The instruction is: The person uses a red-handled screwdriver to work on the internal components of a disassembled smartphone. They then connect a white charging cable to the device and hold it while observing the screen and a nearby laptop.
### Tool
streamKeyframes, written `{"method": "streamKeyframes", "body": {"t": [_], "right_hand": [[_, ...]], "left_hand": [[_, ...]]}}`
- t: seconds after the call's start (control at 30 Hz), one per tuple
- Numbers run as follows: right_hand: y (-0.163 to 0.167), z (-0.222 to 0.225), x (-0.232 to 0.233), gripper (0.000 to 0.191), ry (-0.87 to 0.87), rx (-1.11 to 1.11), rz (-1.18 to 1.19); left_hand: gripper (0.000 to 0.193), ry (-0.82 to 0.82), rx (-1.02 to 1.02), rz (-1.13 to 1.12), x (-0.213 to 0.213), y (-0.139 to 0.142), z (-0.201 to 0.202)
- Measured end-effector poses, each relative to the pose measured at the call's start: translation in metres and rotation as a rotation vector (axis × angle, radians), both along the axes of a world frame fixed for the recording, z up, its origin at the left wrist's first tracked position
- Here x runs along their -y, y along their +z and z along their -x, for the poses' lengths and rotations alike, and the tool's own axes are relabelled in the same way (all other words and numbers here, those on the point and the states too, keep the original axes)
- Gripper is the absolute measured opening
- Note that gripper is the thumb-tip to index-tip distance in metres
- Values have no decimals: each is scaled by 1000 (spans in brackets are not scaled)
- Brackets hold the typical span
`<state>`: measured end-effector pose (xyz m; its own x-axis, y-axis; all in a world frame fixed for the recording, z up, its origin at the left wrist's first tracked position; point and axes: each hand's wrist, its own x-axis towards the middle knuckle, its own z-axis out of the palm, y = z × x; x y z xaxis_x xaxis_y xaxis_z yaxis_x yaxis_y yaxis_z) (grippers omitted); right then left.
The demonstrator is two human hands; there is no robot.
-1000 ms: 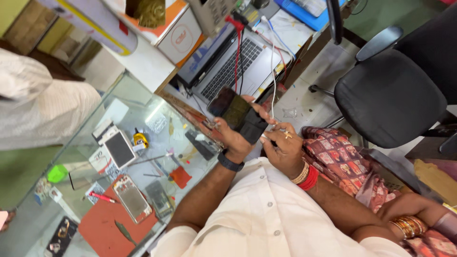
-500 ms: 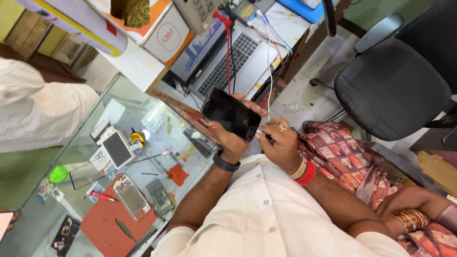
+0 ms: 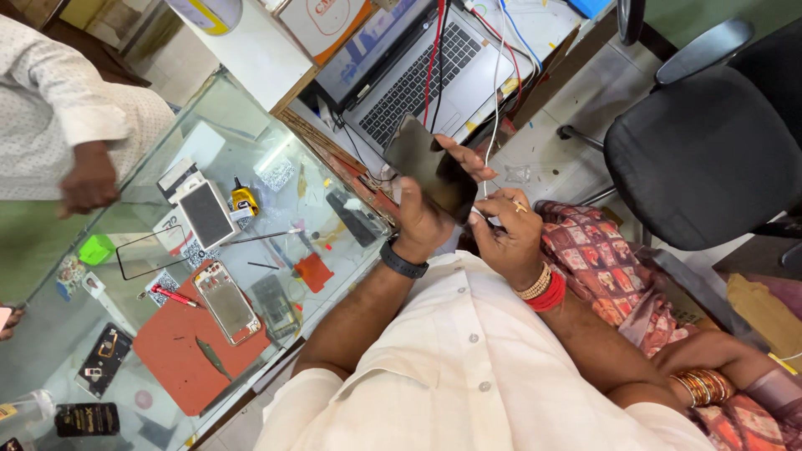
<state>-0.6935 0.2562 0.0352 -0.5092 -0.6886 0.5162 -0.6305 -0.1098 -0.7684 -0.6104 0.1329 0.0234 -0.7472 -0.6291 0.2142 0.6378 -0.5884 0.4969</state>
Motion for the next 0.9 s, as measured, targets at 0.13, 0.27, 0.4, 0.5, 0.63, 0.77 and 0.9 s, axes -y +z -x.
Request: {"method": "streamKeyframes", "body": {"t": [0.13, 0.27, 0.4, 0.5, 0.63, 0.77, 0.9], "right_hand": [[7, 0, 0, 32, 4, 81, 12], [-2, -1, 1, 30, -36, -13, -3], [-21, -1, -5, 19, -94, 336, -128], [-31, 11, -7, 18, 68, 932, -24], [-39, 11, -9, 18, 253, 1062, 98], [-42, 9, -8, 18, 292, 1060, 102], [-40, 8, -11, 22, 295, 1112, 108]], "left_hand": [[58, 151, 116, -62, -5, -10, 2], [46, 211, 356, -54, -9, -18, 6], [42, 209, 364, 82, -13, -13, 1], [44, 178, 300, 40, -7, -7, 1], [49, 113, 231, 10, -2, -8, -3], [33, 185, 277, 171, -1, -12, -1], [21, 311, 483, 353, 1, -8, -6]]}}
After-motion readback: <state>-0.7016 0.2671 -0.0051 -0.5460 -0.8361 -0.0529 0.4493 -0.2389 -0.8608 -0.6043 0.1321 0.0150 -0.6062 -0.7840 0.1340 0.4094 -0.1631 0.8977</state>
